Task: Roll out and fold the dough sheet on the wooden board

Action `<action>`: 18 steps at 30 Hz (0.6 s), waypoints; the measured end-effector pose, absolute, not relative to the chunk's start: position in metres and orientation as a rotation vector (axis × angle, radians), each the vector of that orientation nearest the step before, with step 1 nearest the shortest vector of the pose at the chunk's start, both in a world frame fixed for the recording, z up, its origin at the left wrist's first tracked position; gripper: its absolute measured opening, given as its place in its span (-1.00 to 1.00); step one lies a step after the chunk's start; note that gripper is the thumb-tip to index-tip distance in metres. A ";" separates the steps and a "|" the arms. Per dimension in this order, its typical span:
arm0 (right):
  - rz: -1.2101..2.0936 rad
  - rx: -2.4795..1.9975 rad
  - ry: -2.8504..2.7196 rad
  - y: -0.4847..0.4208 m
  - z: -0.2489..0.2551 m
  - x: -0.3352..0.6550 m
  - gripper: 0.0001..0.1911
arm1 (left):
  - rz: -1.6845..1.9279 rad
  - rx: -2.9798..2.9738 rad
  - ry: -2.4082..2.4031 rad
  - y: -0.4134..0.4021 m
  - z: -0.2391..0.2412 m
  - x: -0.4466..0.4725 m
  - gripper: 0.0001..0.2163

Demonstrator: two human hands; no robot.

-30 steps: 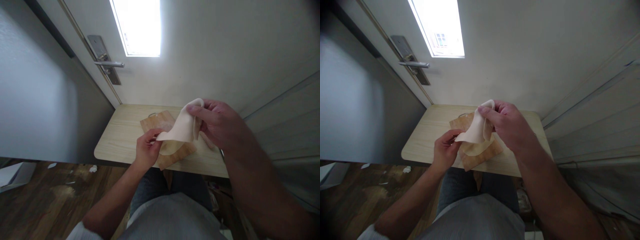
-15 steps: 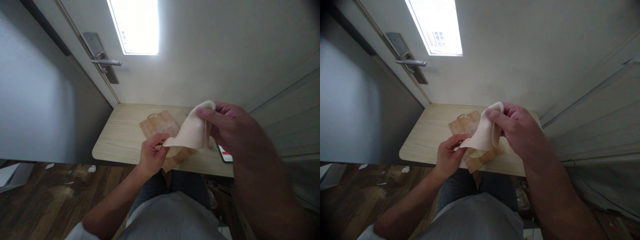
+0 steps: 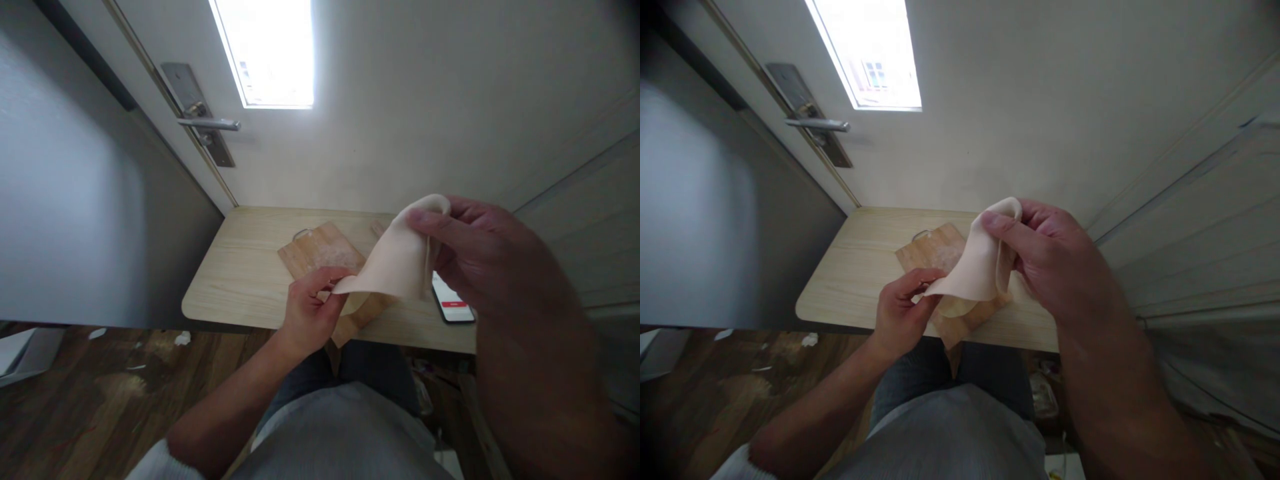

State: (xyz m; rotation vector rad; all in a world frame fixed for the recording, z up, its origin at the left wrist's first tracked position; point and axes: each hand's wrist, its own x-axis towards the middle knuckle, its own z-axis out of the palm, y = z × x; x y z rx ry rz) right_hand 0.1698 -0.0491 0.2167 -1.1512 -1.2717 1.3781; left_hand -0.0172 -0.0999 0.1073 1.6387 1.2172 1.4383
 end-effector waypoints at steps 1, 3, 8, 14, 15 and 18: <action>1.401 -1.133 -1.250 -0.050 0.218 0.170 -0.78 | 1.439 1.637 1.219 -0.100 0.108 -0.017 -0.88; 1.424 -1.121 -1.214 -0.051 0.218 0.171 -0.80 | 1.441 1.635 1.212 -0.101 0.110 -0.016 -0.89; 1.433 -1.122 -1.202 -0.053 0.218 0.175 -0.82 | 1.426 1.636 1.209 -0.101 0.113 -0.014 -0.89; 1.388 -1.146 -1.205 -0.055 0.225 0.178 -0.82 | 1.429 1.655 1.198 -0.101 0.117 -0.013 -0.88; 1.379 -1.155 -1.206 -0.055 0.226 0.178 -0.81 | 1.432 1.657 1.189 -0.102 0.118 -0.013 -0.88; 1.331 -1.184 -1.235 -0.056 0.230 0.178 -0.79 | 1.443 1.664 1.166 -0.102 0.121 -0.012 -0.88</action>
